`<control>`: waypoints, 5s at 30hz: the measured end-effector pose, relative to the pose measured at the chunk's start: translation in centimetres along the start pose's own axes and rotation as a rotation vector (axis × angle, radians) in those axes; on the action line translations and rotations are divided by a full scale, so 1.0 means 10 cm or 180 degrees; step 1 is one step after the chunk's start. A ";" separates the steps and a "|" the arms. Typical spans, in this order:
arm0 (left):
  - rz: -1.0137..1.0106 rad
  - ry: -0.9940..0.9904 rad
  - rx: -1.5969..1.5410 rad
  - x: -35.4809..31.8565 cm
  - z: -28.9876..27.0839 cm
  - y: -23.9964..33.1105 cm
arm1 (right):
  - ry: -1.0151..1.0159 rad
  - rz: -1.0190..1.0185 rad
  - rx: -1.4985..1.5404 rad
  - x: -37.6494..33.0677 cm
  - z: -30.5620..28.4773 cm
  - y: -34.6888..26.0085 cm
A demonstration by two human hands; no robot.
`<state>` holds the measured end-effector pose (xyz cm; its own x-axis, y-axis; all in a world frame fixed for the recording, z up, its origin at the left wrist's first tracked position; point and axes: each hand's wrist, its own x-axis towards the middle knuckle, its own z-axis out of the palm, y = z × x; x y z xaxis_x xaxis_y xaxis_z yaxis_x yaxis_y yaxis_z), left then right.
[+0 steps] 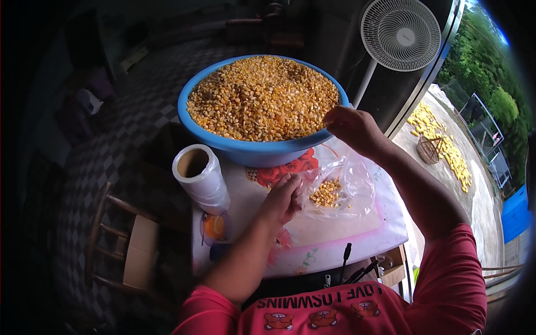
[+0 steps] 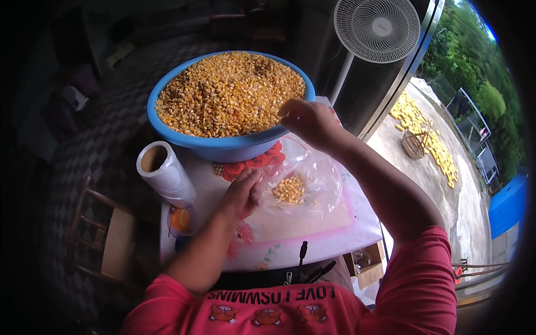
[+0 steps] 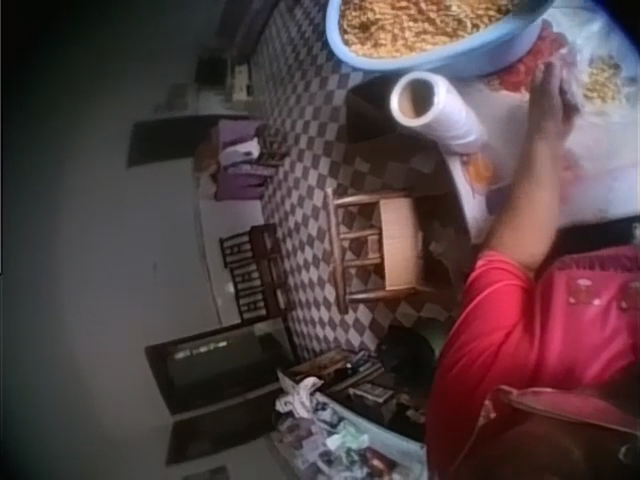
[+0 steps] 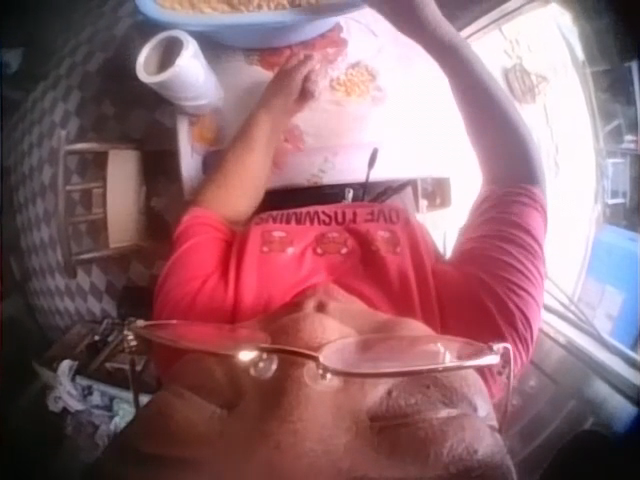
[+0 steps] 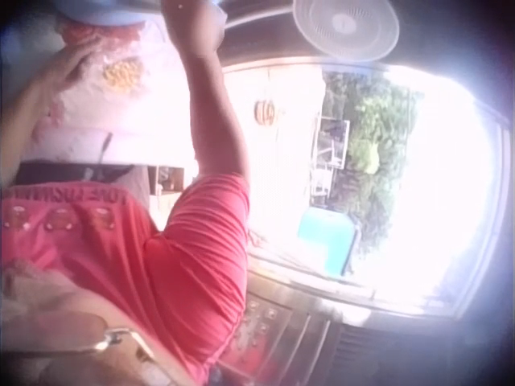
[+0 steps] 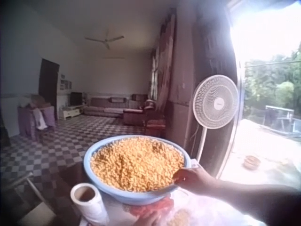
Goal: The person picks corn kernels from a blue basin by hand and places them into a small plastic bag.
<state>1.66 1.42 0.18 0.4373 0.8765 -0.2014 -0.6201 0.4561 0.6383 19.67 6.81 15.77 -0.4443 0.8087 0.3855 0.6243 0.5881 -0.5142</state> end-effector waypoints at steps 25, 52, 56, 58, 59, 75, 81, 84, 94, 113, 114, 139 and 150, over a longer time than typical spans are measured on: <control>0.0086 -0.0013 -0.0174 0.02 -0.04 0.03 | 0.0333 0.0824 0.1723 0.42 0.34 -0.02; -0.0024 0.0085 -0.0283 -0.03 0.00 0.03 | -0.0750 -0.0410 -0.1316 -0.50 0.32 0.17; 0.0060 0.0020 -0.0227 0.00 -0.03 0.00 | -0.0109 -0.0649 -0.0557 -0.08 0.27 -0.21; 0.0010 0.0065 -0.0166 -0.01 -0.01 0.03 | 0.0057 -0.0422 -0.0464 0.21 0.36 -0.22; 0.0034 0.0061 -0.0120 -0.02 0.00 0.03 | -0.0024 -0.0419 -0.0440 0.34 0.38 -0.19; 0.0039 -0.0043 -0.0223 0.00 -0.04 0.04 | -0.0528 -0.0161 -0.1583 0.77 0.72 -0.19; 0.0041 -0.0001 -0.0194 0.03 -0.04 0.01 | 0.0641 -0.0844 0.0084 0.63 0.57 -0.05; 0.0107 0.0042 -0.0202 0.04 -0.09 0.01 | 0.0725 -0.0220 0.0449 0.43 0.49 -0.07; 0.0051 0.0092 -0.0278 0.01 -0.03 -0.01 | -0.0417 0.0132 -0.0060 -0.58 0.50 0.27; 0.0053 0.0076 -0.0164 -0.01 -0.03 0.02 | -0.0109 0.0129 0.0036 -0.20 0.22 -0.07; 0.0058 0.0103 -0.0066 -0.01 -0.02 0.03 | -0.0040 -0.0053 -0.0020 -0.07 0.21 -0.10; -0.0019 -0.0015 -0.0205 0.03 -0.01 0.05 | 0.0105 -0.0486 -0.0715 0.71 0.59 -0.09; 0.0089 -0.0033 -0.0177 0.02 -0.04 -0.02 | -0.0112 -0.0093 0.0008 -0.52 0.50 0.06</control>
<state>1.58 1.55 -0.27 0.4259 0.8875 -0.1760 -0.6673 0.4395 0.6013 19.13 3.00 9.58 -0.4847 0.7910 0.3733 0.6091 0.6116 -0.5050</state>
